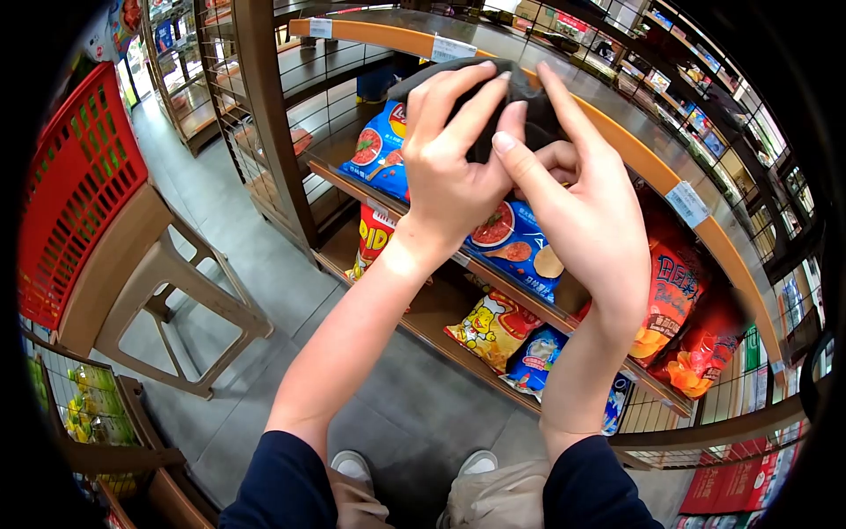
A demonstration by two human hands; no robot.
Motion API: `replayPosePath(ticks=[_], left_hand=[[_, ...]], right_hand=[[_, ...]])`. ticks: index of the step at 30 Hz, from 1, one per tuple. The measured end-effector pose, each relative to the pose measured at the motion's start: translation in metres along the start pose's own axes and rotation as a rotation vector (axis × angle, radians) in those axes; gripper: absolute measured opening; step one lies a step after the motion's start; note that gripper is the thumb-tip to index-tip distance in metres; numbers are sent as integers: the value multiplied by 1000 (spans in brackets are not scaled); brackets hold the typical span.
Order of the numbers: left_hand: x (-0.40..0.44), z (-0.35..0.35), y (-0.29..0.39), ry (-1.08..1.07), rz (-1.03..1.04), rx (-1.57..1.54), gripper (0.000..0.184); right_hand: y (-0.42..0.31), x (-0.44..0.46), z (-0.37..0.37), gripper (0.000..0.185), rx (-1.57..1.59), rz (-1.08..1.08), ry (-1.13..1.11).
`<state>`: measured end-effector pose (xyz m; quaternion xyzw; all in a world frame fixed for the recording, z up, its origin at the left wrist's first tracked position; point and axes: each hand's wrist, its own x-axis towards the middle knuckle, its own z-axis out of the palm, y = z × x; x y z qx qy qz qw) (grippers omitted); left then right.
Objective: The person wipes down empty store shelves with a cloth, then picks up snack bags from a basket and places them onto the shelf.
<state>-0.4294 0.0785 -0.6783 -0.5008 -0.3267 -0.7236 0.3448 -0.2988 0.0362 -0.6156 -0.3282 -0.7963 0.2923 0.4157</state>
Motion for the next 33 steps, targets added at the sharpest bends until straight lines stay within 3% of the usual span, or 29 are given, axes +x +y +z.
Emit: replayPosePath(ticks=[4,8,15,22,24,29,32,33], left_hand=[[-7,0,7,-25,-1,29,33],[-17,10,24,-45,25,-20,35],[-10,26,61,-47,-143,-131,33],[-16,19,54,-150,-101,-179,51],[-16,18,54,-174,-94,-169,50],[-21,16,52,-216,-53,-120,42],[-21,17,54,-196,-59,-128,41],[-22,22,57,-150,-56,-116,40]], right_hand=[[-7,-3,-2,68,-62,55,-7],[-9,-15,-7,70,-188,0,80],[-14,-39,-21,78,-443,-198,182],[-15,-46,-36,86,-412,-10,76],[-28,-51,-41,75,-421,56,137],[-20,-67,-101,34,-572,-154,510],[-9,-66,-126,35,-1047,-373,418],[-4,-67,-127,39,-957,-307,392]])
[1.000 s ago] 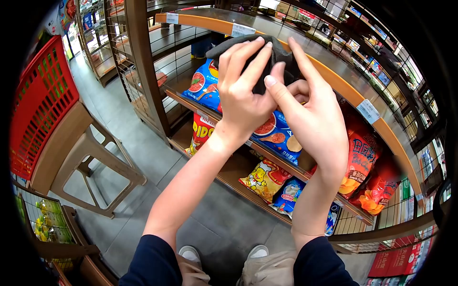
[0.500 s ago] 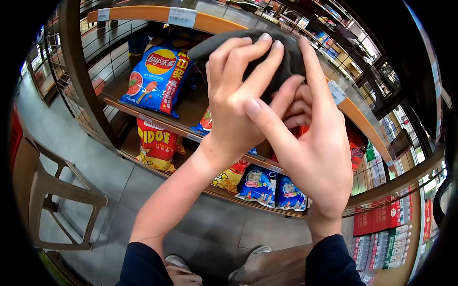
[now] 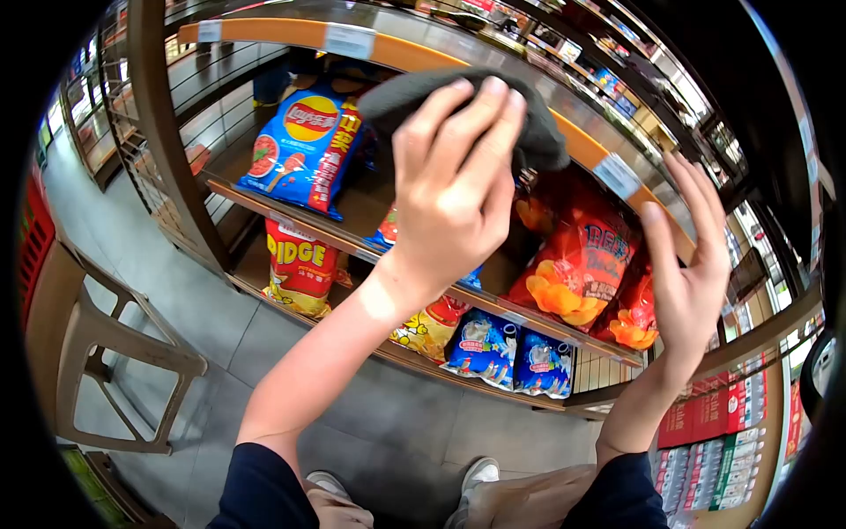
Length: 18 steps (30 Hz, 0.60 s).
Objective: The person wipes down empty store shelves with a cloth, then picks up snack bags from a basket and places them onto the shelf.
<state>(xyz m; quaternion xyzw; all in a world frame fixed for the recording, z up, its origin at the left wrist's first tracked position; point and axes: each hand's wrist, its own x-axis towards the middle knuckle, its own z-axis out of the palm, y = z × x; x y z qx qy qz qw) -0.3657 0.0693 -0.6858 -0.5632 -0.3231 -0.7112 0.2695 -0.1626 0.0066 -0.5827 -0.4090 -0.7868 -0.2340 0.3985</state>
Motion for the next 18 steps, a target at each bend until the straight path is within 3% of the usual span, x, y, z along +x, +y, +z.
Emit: replayPosePath(ticks=[4,9,11,18], left_hand=[[0,20,20,84,-9,19,39],[-13,30,44,-72,91,41,45],[-21,38,49,-49,93,30,45],[-19,31,50,-97,114,39,46]], right_hand=[[24,-13,4,48,-7,-85,-79],[31,-16,7,53,133,-152,-71],[27,-16,12,54,-15,-200,-66],[28,-17,29,49,-76,-170,18]])
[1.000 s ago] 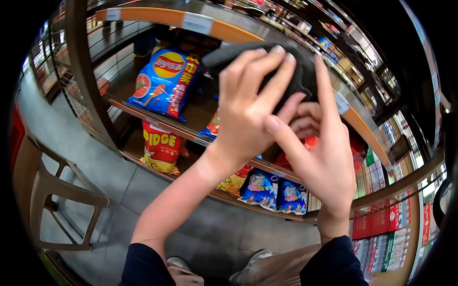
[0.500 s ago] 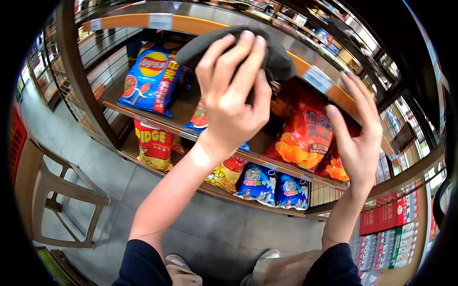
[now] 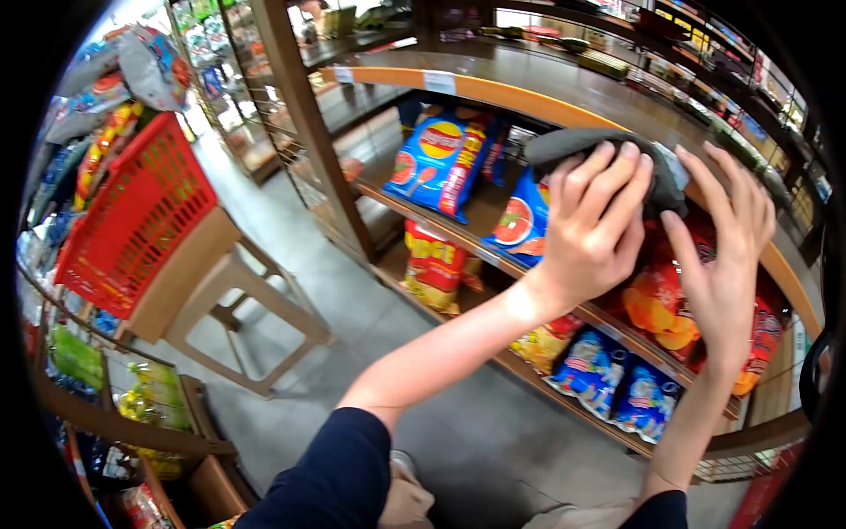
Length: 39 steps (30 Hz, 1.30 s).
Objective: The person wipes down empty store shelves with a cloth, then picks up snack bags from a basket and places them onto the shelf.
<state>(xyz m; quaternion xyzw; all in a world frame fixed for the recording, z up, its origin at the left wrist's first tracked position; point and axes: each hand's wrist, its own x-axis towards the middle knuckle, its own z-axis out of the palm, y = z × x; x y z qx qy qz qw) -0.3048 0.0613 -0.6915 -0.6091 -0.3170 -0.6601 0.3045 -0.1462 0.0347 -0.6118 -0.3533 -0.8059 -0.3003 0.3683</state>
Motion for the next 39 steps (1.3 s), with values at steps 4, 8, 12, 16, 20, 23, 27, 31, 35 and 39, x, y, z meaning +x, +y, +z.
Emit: replayPosePath(ticks=[4,8,12,16,20,23,27,31,35,39], left_hand=[[-2,-1,1,-11,-2,-29,46],[-1,1,7,-19,18,-19,46],[-1,10,25,-75,84,-43,44],[-4,18,19,-47,159,-28,45],[6,5,2,-24,139,18,47],[10,-2,-6,-12,91,45,44],[8,1,12,-83,96,33,48],[6,3,19,-134,108,-8,52],[6,0,15,-187,117,-3,55],[4,6,-5,-45,214,75,53]], right_hand=[[-1,-1,-5,51,15,5,9],[0,-5,-3,55,26,-19,10],[6,-8,-6,65,11,-54,-24],[5,-10,-5,70,15,-41,-31],[5,-12,-6,72,28,-17,-49],[6,-15,-4,72,32,-9,-47],[4,-13,-2,72,23,-15,-32],[2,-11,-3,74,6,-12,-35],[3,-12,-3,75,-14,-11,-35],[2,-12,-2,75,-16,-12,-20]])
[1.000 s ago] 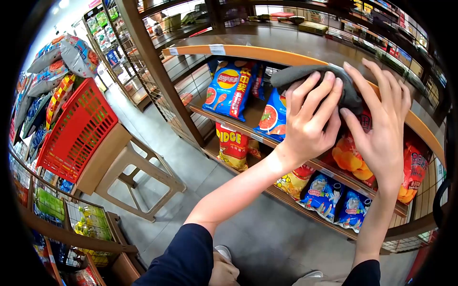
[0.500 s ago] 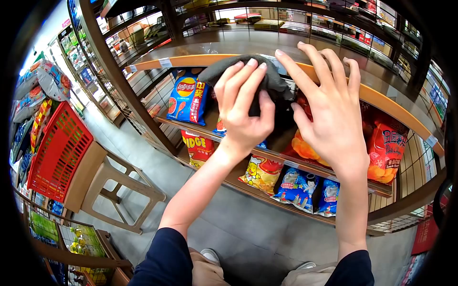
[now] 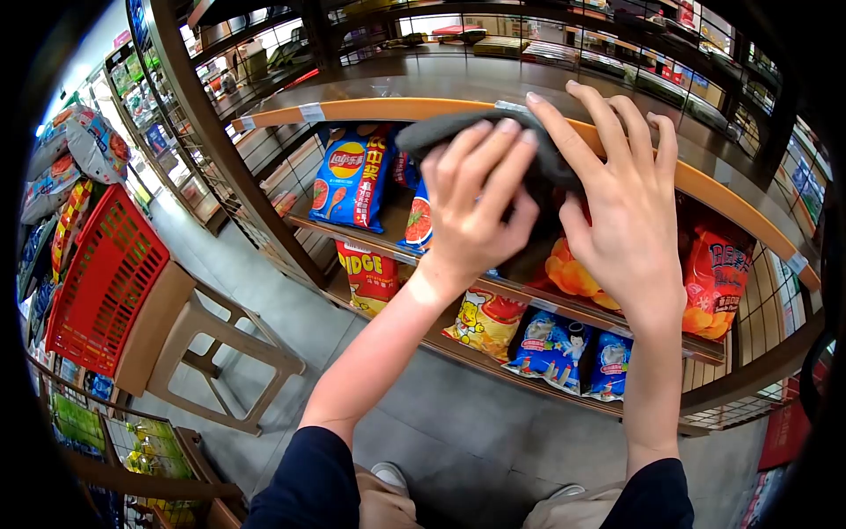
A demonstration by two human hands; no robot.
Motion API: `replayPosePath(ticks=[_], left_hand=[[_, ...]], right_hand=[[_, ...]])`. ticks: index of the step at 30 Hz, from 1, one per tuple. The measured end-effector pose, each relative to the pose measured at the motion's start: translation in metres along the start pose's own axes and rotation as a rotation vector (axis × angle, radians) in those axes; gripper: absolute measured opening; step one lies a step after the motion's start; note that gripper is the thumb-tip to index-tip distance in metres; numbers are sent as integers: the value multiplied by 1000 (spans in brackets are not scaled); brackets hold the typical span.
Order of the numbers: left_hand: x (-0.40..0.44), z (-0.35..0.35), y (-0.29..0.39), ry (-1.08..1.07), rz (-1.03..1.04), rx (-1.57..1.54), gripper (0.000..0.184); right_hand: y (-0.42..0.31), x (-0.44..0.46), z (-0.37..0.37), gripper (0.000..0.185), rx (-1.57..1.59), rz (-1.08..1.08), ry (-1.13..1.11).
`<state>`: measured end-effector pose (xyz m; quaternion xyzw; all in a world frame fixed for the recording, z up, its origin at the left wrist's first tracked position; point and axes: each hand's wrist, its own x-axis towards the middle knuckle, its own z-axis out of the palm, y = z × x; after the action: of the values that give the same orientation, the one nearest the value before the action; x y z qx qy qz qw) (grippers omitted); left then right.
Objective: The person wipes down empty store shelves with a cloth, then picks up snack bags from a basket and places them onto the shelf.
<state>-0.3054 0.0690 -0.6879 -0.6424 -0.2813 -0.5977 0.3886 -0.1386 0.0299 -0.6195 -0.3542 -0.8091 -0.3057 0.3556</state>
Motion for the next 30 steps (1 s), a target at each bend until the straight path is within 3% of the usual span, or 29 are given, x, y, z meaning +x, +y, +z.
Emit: replayPosePath(ticks=[6,14,16,20,26,30], left_hand=[[-7,-2,-5,68,-102,16,53],[-2,0,27,-144,-14,-98,54],[-1,3,30,-127,-33,-113,53],[3,2,37,-192,-15,-122,54],[22,-5,66,-454,-21,-237,64],[37,-10,72,-508,-31,-255,68]], right_hand=[[1,-2,3,74,4,5,14],[6,-4,4,76,36,3,35],[10,-7,-3,77,236,2,17],[18,-15,-28,67,358,44,-2],[21,-26,-52,47,493,103,34],[35,-30,-70,26,703,259,53]])
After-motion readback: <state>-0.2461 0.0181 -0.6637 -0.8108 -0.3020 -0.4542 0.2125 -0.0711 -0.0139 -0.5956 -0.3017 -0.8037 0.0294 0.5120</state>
